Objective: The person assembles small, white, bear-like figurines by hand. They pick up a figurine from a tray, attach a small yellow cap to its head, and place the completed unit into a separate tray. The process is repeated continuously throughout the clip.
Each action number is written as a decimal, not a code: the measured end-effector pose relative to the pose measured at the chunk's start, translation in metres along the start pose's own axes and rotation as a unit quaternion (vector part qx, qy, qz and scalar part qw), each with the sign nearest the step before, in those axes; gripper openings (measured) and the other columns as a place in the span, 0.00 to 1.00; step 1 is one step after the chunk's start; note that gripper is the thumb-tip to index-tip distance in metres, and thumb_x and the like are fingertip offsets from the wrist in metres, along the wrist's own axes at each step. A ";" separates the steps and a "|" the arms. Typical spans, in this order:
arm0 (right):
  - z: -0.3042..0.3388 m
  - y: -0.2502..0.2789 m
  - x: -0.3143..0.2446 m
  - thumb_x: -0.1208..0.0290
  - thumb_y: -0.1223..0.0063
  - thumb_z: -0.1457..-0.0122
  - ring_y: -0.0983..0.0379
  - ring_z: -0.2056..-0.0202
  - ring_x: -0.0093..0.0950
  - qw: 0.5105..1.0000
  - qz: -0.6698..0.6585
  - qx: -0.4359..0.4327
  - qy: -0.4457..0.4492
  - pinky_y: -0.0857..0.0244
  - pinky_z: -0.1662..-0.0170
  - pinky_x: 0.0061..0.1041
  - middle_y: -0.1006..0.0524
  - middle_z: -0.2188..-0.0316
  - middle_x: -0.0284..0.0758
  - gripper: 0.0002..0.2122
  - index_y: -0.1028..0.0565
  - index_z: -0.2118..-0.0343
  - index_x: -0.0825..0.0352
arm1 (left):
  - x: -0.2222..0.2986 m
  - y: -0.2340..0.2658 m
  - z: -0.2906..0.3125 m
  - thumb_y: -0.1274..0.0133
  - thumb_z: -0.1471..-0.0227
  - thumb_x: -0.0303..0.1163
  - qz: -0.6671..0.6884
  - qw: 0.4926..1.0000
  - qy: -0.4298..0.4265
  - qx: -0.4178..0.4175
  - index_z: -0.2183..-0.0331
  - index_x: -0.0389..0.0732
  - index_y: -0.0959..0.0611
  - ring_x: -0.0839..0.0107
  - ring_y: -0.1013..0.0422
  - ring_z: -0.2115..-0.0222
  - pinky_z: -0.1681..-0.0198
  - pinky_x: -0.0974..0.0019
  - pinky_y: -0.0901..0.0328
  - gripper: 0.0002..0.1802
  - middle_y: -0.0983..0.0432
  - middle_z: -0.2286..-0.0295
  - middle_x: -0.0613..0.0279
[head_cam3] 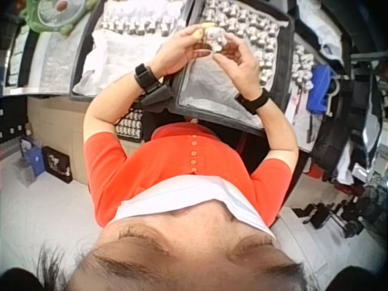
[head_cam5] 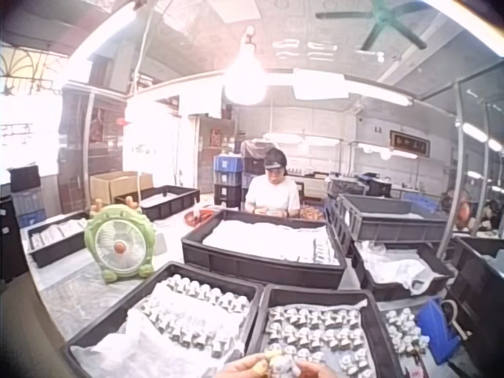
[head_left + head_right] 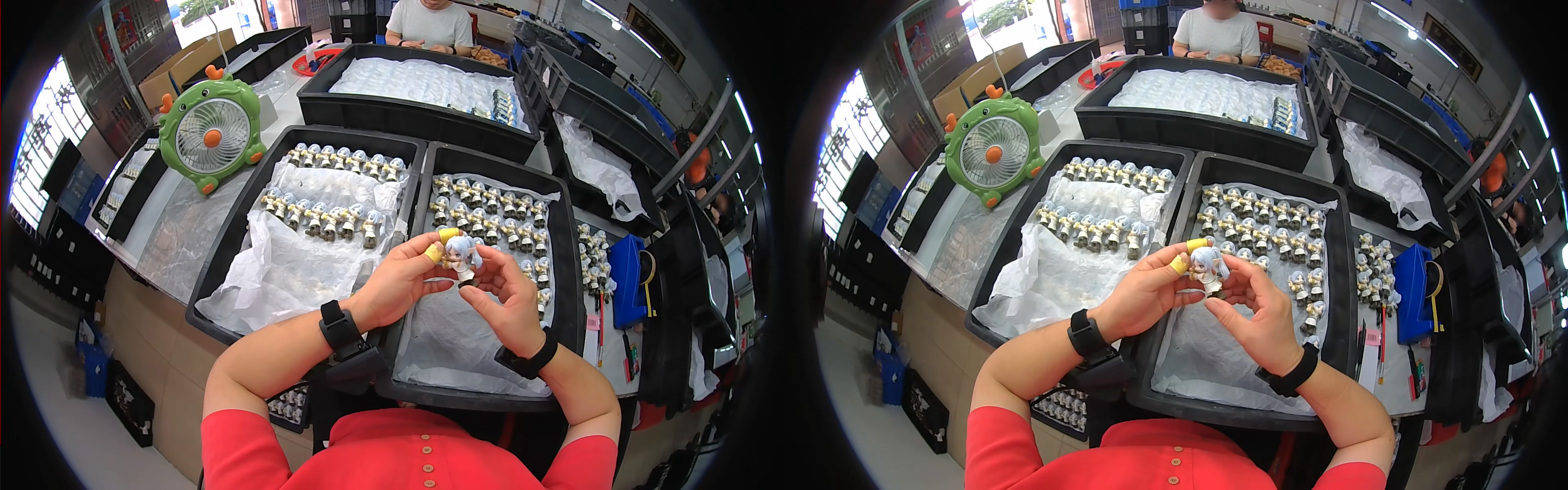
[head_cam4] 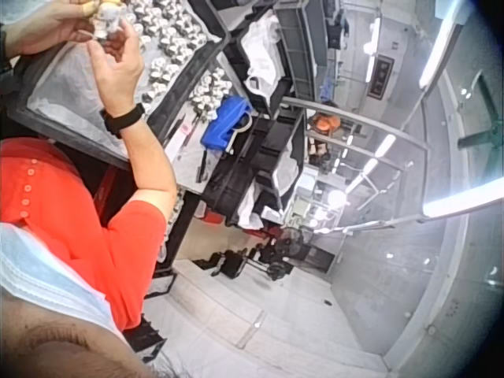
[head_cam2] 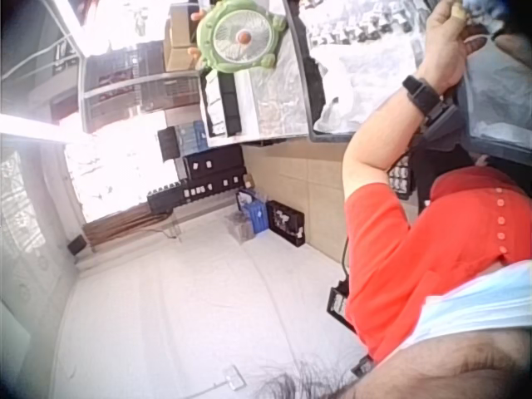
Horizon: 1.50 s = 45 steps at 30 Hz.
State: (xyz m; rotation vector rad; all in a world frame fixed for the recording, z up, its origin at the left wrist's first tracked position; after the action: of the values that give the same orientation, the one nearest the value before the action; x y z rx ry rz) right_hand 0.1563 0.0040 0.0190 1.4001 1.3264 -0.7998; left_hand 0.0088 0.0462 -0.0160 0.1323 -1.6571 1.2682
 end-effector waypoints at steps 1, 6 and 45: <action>0.000 0.000 0.001 0.79 0.43 0.51 0.30 0.63 0.21 1.000 -0.009 0.000 -0.010 0.32 0.59 0.20 0.28 0.64 0.35 0.24 0.36 0.49 0.70 | 0.000 0.000 0.000 0.58 0.42 0.36 -0.006 1.000 0.000 0.003 0.47 0.44 0.34 0.74 0.33 0.58 0.55 0.67 0.36 0.21 0.32 0.55 0.65; 0.000 0.000 0.007 0.79 0.46 0.47 0.30 0.60 0.21 0.995 -0.088 -0.005 -0.052 0.33 0.58 0.19 0.29 0.62 0.35 0.23 0.37 0.48 0.69 | 0.003 0.000 0.001 0.56 0.43 0.33 -0.033 0.999 -0.007 0.025 0.48 0.43 0.34 0.75 0.32 0.59 0.57 0.70 0.35 0.20 0.31 0.57 0.65; -0.001 0.002 0.012 0.78 0.47 0.46 0.30 0.64 0.16 0.993 -0.093 0.019 -0.071 0.35 0.61 0.14 0.27 0.66 0.29 0.09 0.30 0.63 0.70 | 0.013 -0.011 0.002 0.65 0.40 0.38 -0.015 0.997 -0.080 -0.002 0.49 0.36 0.33 0.70 0.34 0.54 0.52 0.67 0.37 0.21 0.32 0.54 0.55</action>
State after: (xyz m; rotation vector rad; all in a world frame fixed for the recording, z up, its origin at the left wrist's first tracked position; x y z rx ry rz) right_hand 0.1604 0.0089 0.0083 1.2365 1.3496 -1.0333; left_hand 0.0079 0.0461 0.0007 0.2609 -1.7871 1.2587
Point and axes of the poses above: each hand's wrist, its own z-axis away from the middle knuckle, its own y-axis out of the back of the hand, x = y × z, the point moved 5 cm from there along -z, towards the middle knuckle
